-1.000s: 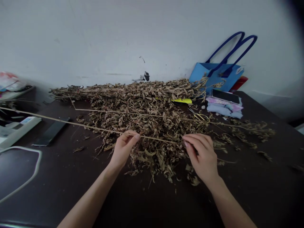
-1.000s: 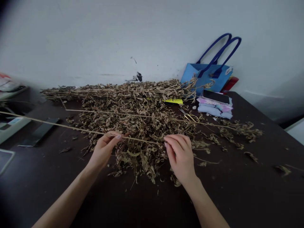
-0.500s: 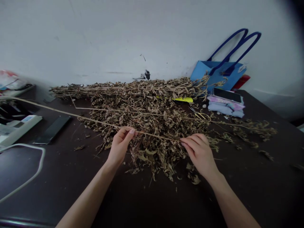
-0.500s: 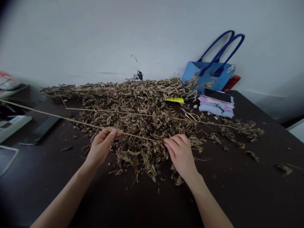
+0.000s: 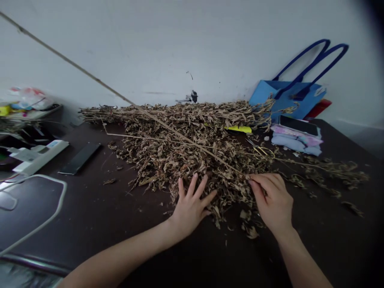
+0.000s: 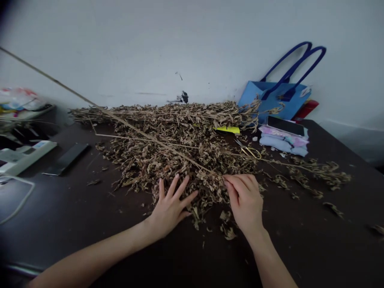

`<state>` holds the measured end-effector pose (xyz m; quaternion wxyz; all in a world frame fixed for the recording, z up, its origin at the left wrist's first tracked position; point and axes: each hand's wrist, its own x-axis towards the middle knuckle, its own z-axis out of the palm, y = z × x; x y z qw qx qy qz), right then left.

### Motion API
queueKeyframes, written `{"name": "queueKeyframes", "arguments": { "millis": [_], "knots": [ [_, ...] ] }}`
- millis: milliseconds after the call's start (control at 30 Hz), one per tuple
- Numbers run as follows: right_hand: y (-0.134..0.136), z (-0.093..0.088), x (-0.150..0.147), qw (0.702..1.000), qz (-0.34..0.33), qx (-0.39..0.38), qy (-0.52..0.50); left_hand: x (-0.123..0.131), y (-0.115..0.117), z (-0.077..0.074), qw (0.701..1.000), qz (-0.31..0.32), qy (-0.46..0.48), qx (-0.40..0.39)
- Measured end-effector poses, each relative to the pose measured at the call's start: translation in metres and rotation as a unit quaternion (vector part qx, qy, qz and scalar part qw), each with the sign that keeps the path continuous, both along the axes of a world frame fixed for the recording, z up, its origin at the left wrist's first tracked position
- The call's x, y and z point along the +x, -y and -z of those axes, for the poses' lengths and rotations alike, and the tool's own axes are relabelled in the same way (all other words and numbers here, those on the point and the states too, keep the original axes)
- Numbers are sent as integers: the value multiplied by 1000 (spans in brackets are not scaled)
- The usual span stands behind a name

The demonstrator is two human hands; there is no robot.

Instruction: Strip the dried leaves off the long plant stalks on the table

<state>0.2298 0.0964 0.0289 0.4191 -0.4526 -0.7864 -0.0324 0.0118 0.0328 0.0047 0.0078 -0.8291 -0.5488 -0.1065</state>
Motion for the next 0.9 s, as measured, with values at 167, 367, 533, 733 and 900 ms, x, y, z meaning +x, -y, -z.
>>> {"name": "queueKeyframes", "arguments": {
  "millis": [167,367,533,733,900],
  "knots": [
    [1,0,0,1000,-10,-1,2,-30,-39,9,1000,-9,-12,21],
    [2,2,-5,999,-20,-20,27,-48,-62,6,999,41,21,-6],
    [5,6,-11,998,-31,-36,33,-51,-45,-16,985,51,147,-79],
    [8,13,-17,997,-42,-41,40,-35,-30,-45,907,-33,414,-64],
    [11,18,-25,996,-60,-45,57,-21,-33,-39,763,-70,621,-163]
  ]
}}
